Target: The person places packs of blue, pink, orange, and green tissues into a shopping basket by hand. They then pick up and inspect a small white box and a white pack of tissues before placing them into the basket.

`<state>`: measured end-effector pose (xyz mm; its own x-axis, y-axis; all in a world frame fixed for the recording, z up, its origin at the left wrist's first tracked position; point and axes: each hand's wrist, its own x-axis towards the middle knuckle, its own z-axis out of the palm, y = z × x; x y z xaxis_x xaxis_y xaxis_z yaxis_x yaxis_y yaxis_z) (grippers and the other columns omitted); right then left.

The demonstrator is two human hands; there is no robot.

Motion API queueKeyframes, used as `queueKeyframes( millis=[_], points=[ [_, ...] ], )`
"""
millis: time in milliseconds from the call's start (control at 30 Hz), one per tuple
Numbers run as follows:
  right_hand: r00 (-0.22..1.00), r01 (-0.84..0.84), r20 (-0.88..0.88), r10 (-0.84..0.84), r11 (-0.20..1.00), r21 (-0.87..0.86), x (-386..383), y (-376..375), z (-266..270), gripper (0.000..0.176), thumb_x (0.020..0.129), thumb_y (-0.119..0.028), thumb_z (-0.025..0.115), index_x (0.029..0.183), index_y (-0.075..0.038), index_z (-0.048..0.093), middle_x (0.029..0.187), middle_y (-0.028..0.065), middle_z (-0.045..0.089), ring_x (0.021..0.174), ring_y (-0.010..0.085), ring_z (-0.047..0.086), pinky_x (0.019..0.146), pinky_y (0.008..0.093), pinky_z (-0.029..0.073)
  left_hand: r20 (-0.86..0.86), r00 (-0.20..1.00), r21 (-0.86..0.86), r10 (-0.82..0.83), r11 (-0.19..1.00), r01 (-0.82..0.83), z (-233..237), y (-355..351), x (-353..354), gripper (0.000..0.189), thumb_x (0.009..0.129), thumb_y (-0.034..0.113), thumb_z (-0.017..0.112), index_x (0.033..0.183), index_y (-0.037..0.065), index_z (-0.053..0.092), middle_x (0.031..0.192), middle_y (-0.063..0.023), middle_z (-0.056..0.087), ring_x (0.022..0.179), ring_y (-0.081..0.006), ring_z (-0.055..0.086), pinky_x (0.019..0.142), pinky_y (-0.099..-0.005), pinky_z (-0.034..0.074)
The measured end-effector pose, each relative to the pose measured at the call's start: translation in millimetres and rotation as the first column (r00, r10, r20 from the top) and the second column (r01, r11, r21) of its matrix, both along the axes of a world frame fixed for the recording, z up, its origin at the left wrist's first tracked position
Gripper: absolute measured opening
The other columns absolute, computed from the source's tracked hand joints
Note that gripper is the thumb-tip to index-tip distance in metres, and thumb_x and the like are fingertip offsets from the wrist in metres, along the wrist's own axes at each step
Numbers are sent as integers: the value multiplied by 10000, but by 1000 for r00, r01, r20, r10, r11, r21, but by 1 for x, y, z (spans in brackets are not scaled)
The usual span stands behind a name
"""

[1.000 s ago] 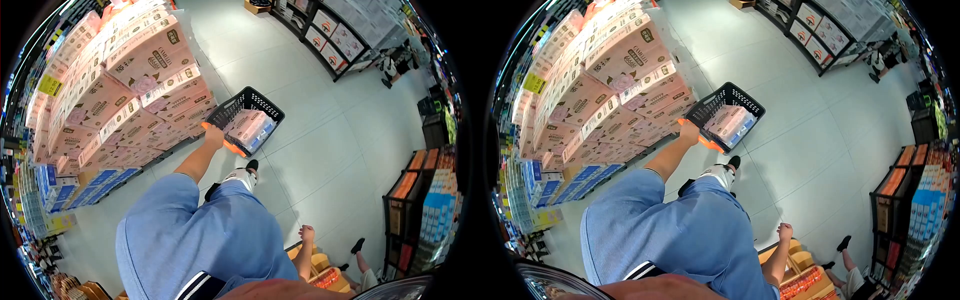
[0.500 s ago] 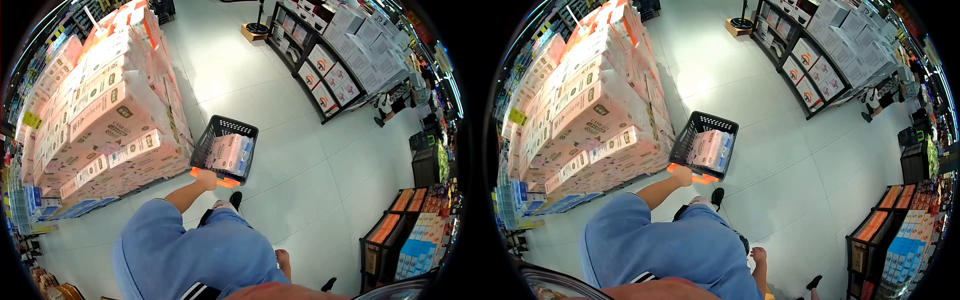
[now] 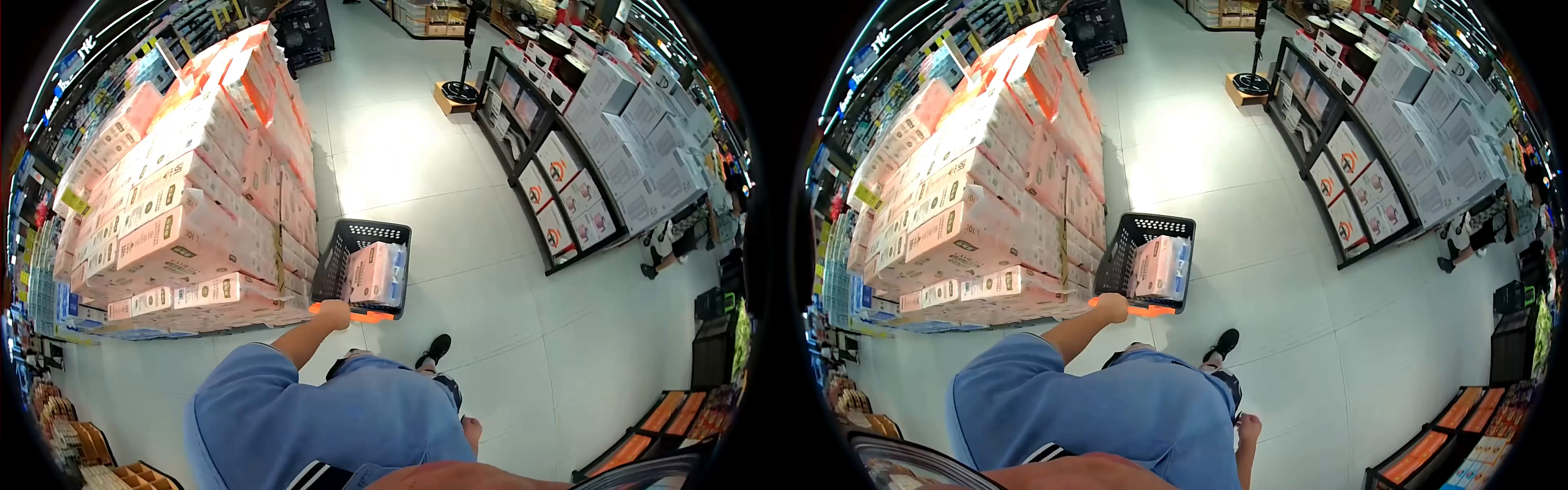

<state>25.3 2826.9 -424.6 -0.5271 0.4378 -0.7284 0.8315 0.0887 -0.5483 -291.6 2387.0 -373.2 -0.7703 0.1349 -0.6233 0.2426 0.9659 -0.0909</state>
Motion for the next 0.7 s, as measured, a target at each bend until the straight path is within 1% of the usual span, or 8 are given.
queueKeyframes(
  millis=[100, 233, 333, 400, 467, 500, 567, 700],
  points=[
    [937, 157, -284, -202, 972, -173, -140, 61, 13, 117, 898, -127, 555, 871, -20, 595, 731, 91, 640, 607, 136, 589, 546, 253, 462, -99, 989, -137, 110, 983, -123, -2, 19, -21, 202, 814, 205, 588, 935, 142, 737, 953, -83, 719, 932, -273, 669, 812, -437, 461],
    [674, -60, -729, -121, 975, -216, -336, 86, 176, 121, 960, -134, 547, 921, -24, 580, 807, 61, 604, 718, 124, 550, 673, 279, 490, -175, 951, -275, 254, 915, -295, -8, 38, -57, 214, 853, 217, 596, 1015, 182, 730, 1042, -27, 699, 1031, -233, 612, 855, -465, 373],
    [68, -414, -997, 35, 910, 3, -434, 87, 330, 139, 957, -131, 501, 1024, -19, 551, 853, 107, 601, 798, 210, 550, 773, 347, 452, -210, 946, -310, 245, 901, -302, -17, 29, -77, 211, 875, 198, 556, 984, 182, 736, 1041, -26, 697, 997, -233, 619, 855, -503, 356],
    [-386, -451, -922, 25, 867, 212, -459, 76, 417, 337, 944, -298, 483, 1144, -33, 541, 811, 69, 545, 807, 228, 491, 792, 452, 389, -240, 942, -286, 233, 911, -298, -24, 23, -95, 202, 858, 199, 562, 932, 170, 747, 962, -41, 712, 964, -242, 630, 841, -509, 370],
    [-583, -520, -802, -132, 819, 243, -478, 92, 458, 256, 941, -288, 455, 1026, -63, 543, 803, 44, 503, 738, 177, 462, 715, 411, 390, -203, 960, -286, 193, 926, -247, -24, 17, -119, 205, 866, 209, 554, 937, 163, 742, 950, -43, 710, 953, -245, 642, 864, -522, 380],
    [-607, -466, -795, 2, 809, 357, -479, 59, 492, 376, 893, -301, 608, 1182, -67, 553, 913, -31, 611, 746, 106, 540, 797, 297, 481, -193, 966, -273, 171, 936, -221, -13, 17, -128, 214, 877, 216, 549, 958, 160, 738, 965, -43, 710, 948, -248, 651, 887, -537, 389],
    [-719, -487, -659, -218, 836, 255, -527, 38, 491, 172, 831, -209, 648, 895, -59, 591, 833, -13, 606, 717, 107, 566, 644, 263, 512, -153, 975, -221, 160, 956, -191, -14, 9, -144, 156, 853, 209, 578, 898, 165, 721, 894, -40, 697, 916, -246, 651, 853, -507, 409],
    [-532, -777, -692, -488, 606, 171, -607, 17, 481, 140, 828, -176, 645, 878, -59, 585, 831, -3, 607, 712, 108, 574, 611, 266, 515, -85, 971, 3, 225, 974, -226, -8, -8, -200, 129, 813, 177, 579, 885, 123, 670, 892, -70, 667, 866, -269, 654, 751, -466, 454]
  ],
)
